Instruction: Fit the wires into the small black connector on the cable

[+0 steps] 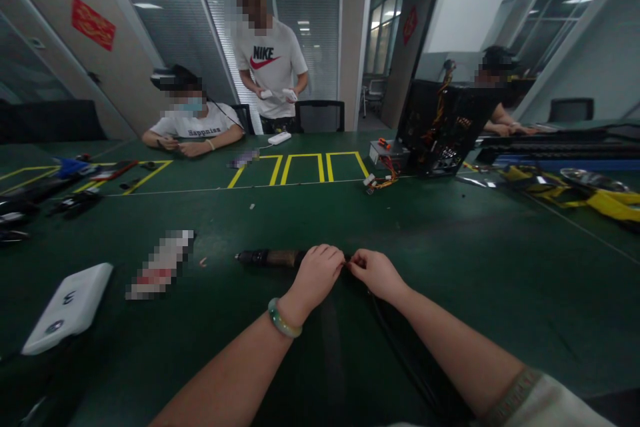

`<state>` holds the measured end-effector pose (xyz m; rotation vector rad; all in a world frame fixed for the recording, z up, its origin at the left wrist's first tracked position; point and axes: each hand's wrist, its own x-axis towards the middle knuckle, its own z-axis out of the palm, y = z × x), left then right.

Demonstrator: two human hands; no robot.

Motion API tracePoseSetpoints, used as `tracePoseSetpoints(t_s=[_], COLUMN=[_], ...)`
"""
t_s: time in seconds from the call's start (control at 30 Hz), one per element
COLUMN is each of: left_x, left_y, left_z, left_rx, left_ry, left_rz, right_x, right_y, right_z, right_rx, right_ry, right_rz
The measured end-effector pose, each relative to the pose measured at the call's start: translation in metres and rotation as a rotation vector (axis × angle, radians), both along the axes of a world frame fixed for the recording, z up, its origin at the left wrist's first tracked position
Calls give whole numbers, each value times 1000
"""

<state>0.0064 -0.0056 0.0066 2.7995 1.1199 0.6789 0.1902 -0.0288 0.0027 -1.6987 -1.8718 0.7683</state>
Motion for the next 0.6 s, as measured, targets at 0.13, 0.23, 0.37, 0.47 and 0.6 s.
tracePoseSetpoints(t_s=[0.13, 0.23, 0.37, 0.47, 0.6], left_x=[-1, -2, -2, -1, -2], left_y=[0, 1, 2, 2, 2], left_z=[2, 3, 2, 0, -1], left_rx=[-30, -42, -37, -35, -32], left_ry=[-9, -12, -4, -3, -13], left_rz=[-11, -13, -13, -9, -7], right_x=[-1, -1, -3, -4, -6], right_y=[-2, -4, -5, -4, -3], right_z=[1, 2, 3, 3, 4], right_rx=[23, 41, 63, 70, 79], right_ry=[-21, -51, -107, -151, -209], right_rz=[0, 4, 2, -4, -12])
